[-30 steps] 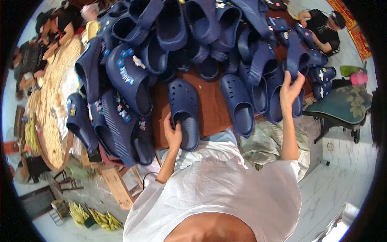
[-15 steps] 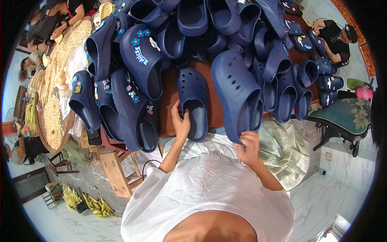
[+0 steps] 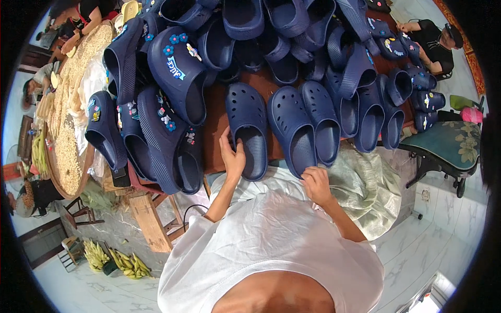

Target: The recorder is attaching decorative charms into the holes of blue clog-style shoes.

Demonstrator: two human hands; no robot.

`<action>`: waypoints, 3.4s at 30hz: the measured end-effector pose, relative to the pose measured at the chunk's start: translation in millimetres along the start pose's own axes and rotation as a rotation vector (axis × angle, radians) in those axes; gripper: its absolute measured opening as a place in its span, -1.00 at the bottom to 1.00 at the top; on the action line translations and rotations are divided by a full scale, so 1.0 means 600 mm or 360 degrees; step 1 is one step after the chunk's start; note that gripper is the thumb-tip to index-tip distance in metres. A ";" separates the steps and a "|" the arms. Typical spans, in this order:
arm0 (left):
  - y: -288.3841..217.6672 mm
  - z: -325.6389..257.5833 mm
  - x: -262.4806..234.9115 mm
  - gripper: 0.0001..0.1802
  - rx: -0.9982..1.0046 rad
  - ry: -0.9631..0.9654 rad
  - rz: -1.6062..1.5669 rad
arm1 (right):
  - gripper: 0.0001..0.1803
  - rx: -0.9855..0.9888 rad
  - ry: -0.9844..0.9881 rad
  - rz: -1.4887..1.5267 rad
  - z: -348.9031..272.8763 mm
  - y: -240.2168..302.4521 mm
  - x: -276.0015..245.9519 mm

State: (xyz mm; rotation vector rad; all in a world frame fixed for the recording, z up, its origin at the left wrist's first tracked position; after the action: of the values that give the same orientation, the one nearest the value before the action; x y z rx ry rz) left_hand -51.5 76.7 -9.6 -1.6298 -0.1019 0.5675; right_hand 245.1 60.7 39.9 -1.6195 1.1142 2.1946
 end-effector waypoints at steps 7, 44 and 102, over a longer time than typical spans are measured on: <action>0.004 -0.007 0.005 -0.43 0.0005 0.0008 -0.0014 | -0.75 0.0009 0.0068 -0.0096 0.011 -0.001 0.023; -0.189 0.060 0.138 -0.29 -0.0340 0.0867 -0.0798 | -0.29 0.1168 -0.1118 -0.0848 0.043 -0.534 -0.344; -0.027 -0.040 -0.016 -0.28 -0.0046 0.0065 -0.0240 | -0.67 -0.0222 0.0552 0.0333 0.201 0.151 0.037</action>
State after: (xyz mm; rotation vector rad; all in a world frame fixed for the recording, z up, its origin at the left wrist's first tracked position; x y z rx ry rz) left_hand -45.5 53.9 9.3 -1.6450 -0.2016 0.4186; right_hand 97.1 71.8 75.7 -2.0927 1.2957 2.2141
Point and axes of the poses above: each hand's wrist, its own z-axis towards the middle knuckle, its own x-axis out of the palm, y = z × x, the point moved 6 cm from there along z, towards the middle knuckle, and after that the axes turned 12 degrees about y, right-handed, at the moved point
